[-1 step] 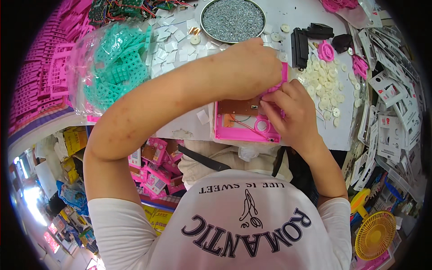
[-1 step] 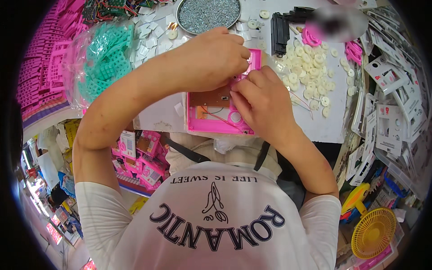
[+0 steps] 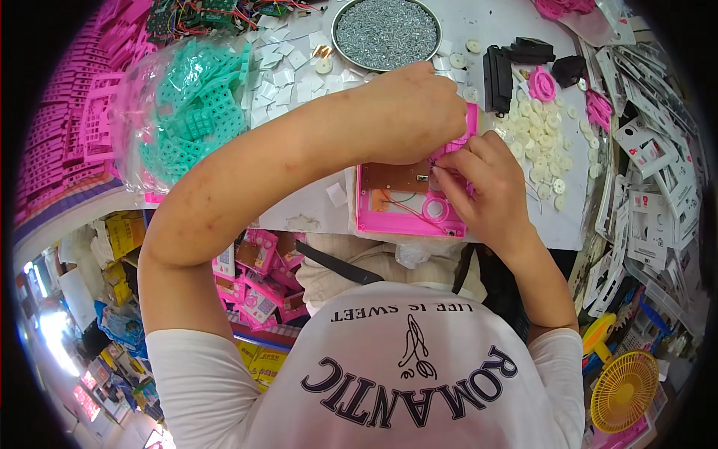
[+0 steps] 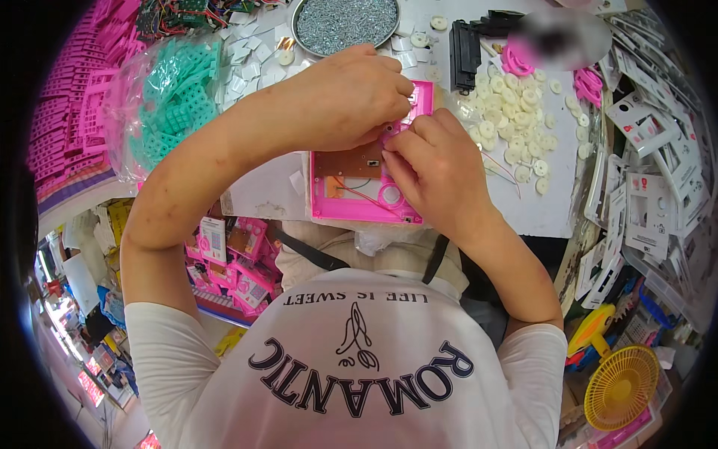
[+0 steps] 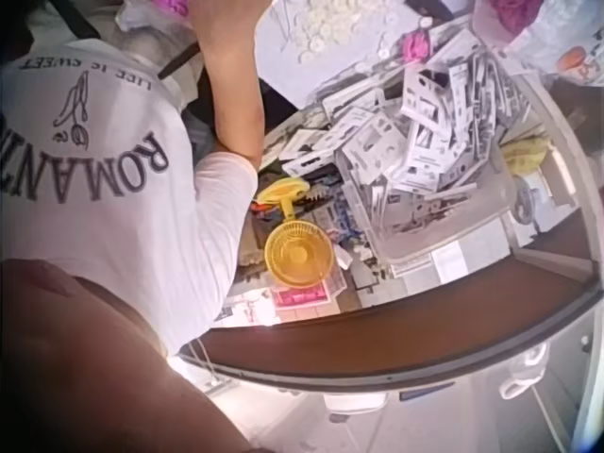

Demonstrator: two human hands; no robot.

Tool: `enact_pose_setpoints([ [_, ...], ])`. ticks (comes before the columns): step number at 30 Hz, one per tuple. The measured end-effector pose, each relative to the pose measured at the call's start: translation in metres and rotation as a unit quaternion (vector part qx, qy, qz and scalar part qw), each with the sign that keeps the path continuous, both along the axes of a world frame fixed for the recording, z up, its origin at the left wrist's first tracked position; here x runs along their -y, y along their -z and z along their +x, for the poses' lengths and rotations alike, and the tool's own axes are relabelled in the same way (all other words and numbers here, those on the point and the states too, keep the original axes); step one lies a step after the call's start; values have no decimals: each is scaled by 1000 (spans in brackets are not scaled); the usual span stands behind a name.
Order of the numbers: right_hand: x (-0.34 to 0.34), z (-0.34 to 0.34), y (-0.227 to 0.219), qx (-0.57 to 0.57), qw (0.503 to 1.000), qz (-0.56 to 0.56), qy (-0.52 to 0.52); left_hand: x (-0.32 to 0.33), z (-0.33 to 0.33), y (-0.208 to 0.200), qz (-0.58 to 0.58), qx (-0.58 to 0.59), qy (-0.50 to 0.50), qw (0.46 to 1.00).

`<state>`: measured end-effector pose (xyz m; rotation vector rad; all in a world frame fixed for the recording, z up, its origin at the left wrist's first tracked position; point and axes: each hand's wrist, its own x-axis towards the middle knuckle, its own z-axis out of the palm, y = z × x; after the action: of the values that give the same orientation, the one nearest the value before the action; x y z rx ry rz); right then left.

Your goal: Assembling and packaging small toy sets into pink plastic frames and clear plastic bags.

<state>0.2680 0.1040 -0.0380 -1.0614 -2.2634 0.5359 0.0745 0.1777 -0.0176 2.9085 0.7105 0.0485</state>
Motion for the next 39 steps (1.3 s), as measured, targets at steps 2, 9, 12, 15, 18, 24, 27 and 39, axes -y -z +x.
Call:
enact_pose_setpoints([
  [2, 0, 0, 2, -10, 1000, -7, -2, 0, -4, 0, -1, 8, 3, 1000],
  [9, 2, -2, -9, 74, 997, -8, 1, 16, 9, -9, -15, -36, 20, 999],
  [12, -1, -3, -19, 157, 987, -17, -7, 9, 11, -6, -84, -38, -53, 994],
  [15, -11, -10, -32, 240, 969, -52, -31, -5, 5, 4, -141, 23, -151, 978],
  [18, -24, -14, -41, 262, 957, -108, -57, 1, -8, 10, -166, 109, -163, 966],
  [24, -24, -4, -32, 178, 980, 48, -73, 11, -14, 19, -152, 146, -177, 961],
  [27, -23, -5, -24, 103, 992, -10, -67, 13, -13, 16, -171, 123, -194, 958],
  [39, -28, -1, 2, 105, 994, 32, -22, 6, -15, 20, -167, 173, -178, 954],
])
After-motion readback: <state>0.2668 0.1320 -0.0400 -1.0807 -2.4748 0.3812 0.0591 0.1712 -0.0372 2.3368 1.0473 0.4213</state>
